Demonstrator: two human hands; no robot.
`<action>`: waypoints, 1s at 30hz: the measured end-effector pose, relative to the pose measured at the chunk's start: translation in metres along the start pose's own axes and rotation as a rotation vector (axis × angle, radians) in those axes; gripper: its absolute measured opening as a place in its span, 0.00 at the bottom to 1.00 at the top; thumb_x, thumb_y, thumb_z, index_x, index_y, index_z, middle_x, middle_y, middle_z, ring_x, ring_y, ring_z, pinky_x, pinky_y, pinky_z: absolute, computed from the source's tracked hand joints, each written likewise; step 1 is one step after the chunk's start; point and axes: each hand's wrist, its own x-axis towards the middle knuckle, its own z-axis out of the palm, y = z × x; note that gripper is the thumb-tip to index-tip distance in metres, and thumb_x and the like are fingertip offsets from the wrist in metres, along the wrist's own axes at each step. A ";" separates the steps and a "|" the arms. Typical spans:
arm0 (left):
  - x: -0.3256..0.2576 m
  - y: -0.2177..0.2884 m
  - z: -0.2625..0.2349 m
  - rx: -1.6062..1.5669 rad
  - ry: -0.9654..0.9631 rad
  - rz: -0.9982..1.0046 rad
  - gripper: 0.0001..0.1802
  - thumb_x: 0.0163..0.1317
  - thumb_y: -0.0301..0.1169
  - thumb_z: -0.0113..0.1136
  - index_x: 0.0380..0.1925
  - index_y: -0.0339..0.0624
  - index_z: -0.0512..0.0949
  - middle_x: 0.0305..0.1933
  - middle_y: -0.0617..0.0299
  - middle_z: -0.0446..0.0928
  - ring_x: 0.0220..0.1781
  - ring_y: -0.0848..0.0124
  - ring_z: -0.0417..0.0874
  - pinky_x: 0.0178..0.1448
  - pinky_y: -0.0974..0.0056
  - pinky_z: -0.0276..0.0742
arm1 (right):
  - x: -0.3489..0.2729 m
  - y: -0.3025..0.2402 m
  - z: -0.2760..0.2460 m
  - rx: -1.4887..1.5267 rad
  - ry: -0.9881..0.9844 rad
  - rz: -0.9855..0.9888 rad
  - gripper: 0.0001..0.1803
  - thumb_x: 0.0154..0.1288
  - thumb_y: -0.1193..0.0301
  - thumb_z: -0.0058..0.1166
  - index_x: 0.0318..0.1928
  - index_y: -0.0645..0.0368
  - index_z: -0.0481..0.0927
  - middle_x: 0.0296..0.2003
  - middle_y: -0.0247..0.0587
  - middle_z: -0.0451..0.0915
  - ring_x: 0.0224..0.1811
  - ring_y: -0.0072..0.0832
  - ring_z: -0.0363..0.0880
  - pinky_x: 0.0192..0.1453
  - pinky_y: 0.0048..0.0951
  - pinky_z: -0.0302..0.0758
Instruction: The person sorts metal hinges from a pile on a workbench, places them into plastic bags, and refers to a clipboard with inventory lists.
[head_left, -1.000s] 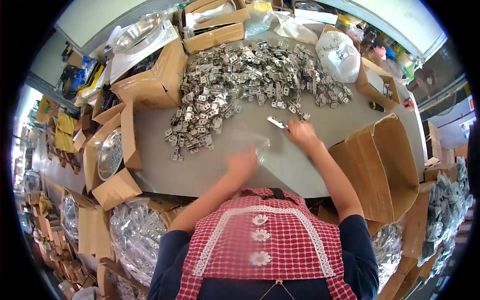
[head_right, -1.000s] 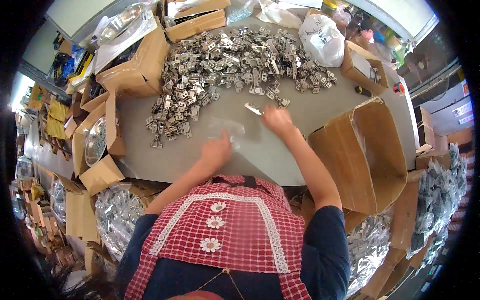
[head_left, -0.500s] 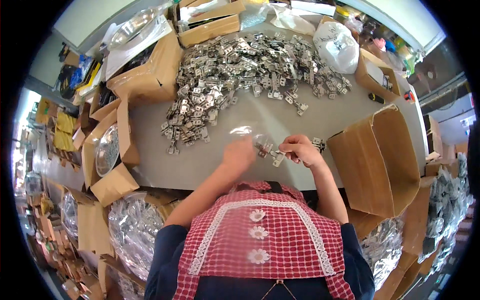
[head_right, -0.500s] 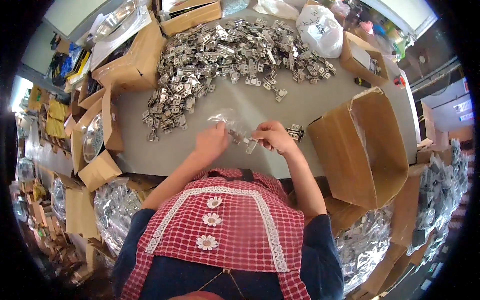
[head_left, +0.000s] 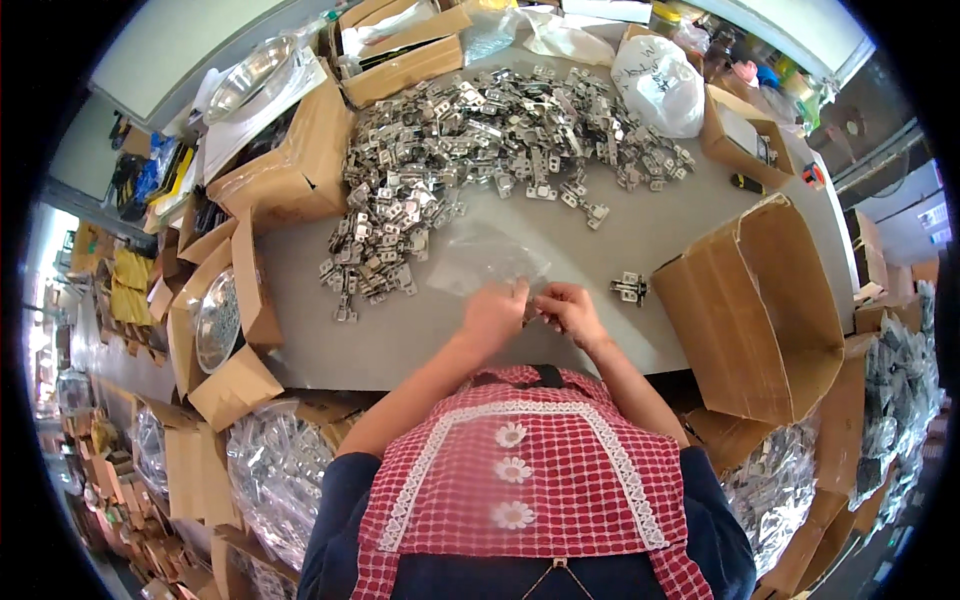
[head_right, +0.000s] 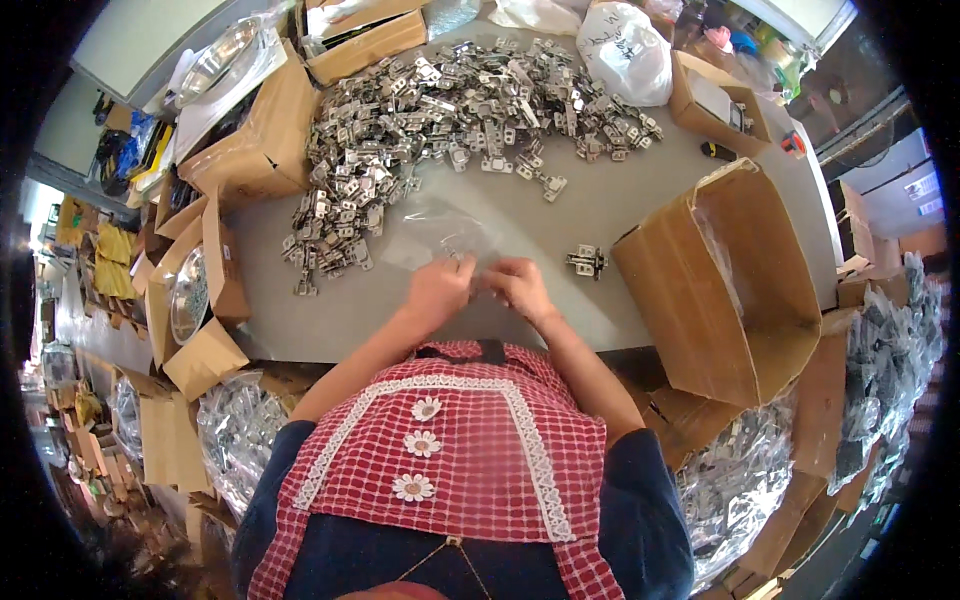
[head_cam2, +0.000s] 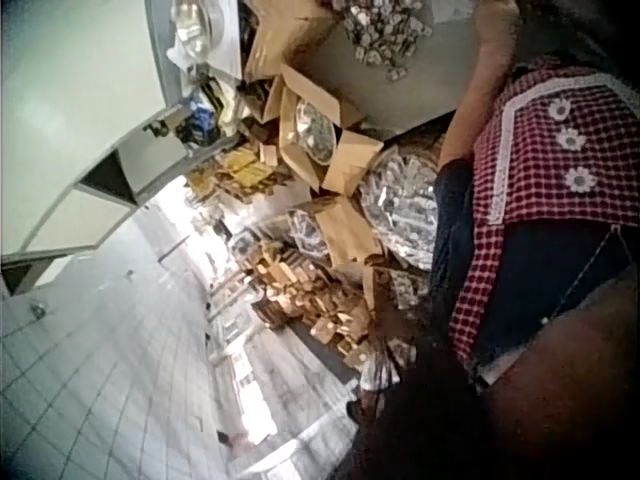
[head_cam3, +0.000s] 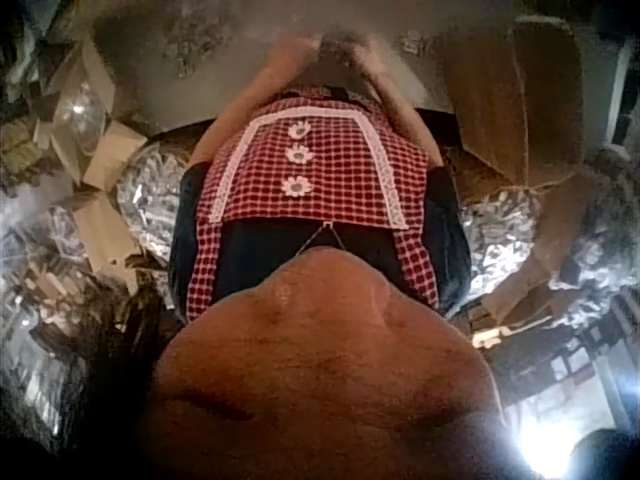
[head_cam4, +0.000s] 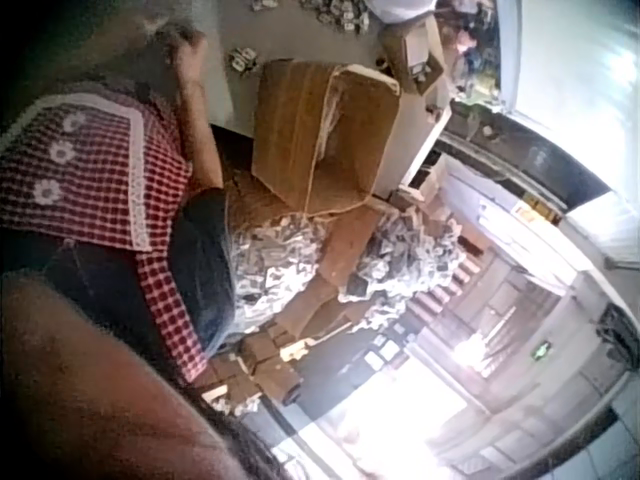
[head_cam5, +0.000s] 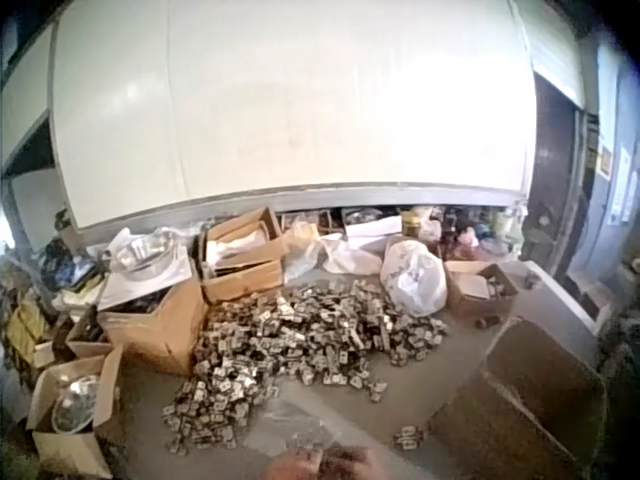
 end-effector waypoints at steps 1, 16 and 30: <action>0.001 -0.001 -0.002 -0.018 0.014 0.033 0.24 0.53 0.30 0.59 0.53 0.39 0.78 0.28 0.57 0.81 0.30 0.60 0.84 0.31 0.57 0.80 | 0.005 -0.002 -0.005 0.043 0.022 0.021 0.09 0.64 0.69 0.57 0.32 0.62 0.82 0.22 0.34 0.78 0.19 0.20 0.72 0.22 0.23 0.65; 0.003 -0.017 0.009 -0.112 -0.136 -0.305 0.32 0.60 0.33 0.55 0.66 0.38 0.64 0.29 0.47 0.81 0.29 0.50 0.84 0.32 0.47 0.78 | 0.056 -0.026 -0.015 -0.161 -0.182 0.014 0.14 0.58 0.74 0.54 0.43 0.65 0.86 0.31 0.38 0.85 0.27 0.26 0.81 0.36 0.28 0.78; -0.024 -0.033 0.008 -0.126 -0.147 -0.487 0.18 0.61 0.35 0.57 0.50 0.40 0.70 0.28 0.44 0.81 0.31 0.47 0.84 0.36 0.44 0.78 | 0.087 -0.045 -0.088 -1.451 0.222 -0.449 0.15 0.57 0.62 0.62 0.36 0.63 0.80 0.30 0.49 0.82 0.34 0.42 0.84 0.40 0.44 0.81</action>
